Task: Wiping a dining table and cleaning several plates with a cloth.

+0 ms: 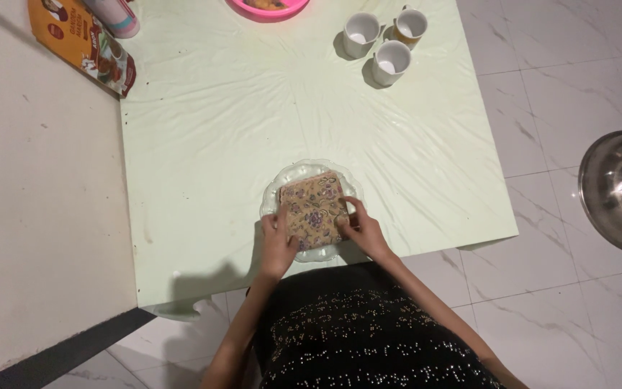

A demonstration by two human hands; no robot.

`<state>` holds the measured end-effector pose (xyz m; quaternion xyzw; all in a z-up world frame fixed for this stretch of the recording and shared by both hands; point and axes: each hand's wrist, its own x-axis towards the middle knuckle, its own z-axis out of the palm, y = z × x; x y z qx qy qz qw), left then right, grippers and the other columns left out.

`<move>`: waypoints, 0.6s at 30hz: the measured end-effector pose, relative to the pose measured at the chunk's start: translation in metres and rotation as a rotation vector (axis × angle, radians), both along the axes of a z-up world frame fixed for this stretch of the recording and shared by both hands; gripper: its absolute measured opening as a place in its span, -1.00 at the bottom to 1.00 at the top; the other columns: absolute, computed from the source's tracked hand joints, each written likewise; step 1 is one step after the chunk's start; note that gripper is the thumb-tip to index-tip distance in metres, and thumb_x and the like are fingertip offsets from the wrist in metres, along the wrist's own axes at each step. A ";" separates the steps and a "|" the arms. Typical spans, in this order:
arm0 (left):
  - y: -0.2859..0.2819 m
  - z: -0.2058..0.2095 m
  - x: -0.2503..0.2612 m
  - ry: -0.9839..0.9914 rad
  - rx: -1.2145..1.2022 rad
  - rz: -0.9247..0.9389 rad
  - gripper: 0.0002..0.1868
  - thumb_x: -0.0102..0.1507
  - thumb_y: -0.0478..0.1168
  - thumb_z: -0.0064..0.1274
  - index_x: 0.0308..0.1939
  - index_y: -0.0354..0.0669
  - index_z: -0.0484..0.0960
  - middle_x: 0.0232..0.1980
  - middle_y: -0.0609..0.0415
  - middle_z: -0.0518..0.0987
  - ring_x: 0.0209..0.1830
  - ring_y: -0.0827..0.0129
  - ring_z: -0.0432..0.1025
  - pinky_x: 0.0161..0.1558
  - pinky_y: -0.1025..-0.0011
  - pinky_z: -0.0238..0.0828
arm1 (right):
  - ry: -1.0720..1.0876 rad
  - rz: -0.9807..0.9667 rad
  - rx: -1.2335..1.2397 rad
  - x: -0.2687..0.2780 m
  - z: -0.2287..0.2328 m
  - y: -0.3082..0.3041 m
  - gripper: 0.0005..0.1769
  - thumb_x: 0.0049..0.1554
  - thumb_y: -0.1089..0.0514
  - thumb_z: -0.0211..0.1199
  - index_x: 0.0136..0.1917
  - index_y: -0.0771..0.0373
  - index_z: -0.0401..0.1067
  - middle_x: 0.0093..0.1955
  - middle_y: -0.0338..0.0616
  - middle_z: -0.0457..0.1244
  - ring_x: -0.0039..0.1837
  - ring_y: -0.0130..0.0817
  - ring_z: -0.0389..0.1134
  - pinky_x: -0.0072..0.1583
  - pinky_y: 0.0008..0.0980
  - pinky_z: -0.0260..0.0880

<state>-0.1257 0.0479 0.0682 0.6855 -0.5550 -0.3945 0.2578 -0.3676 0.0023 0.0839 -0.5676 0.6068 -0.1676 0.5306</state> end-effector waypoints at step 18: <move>-0.031 -0.028 0.004 -0.491 -0.103 -0.751 -0.01 0.15 0.02 0.21 0.57 -0.10 0.08 0.68 -0.29 -0.21 0.67 -0.04 -0.35 0.56 0.12 -0.41 | 0.470 0.600 -0.622 -0.011 -0.016 -0.002 -0.22 0.07 -0.06 0.36 0.49 0.14 0.22 0.54 -0.10 0.16 0.58 -0.05 0.03 0.53 0.13 -0.09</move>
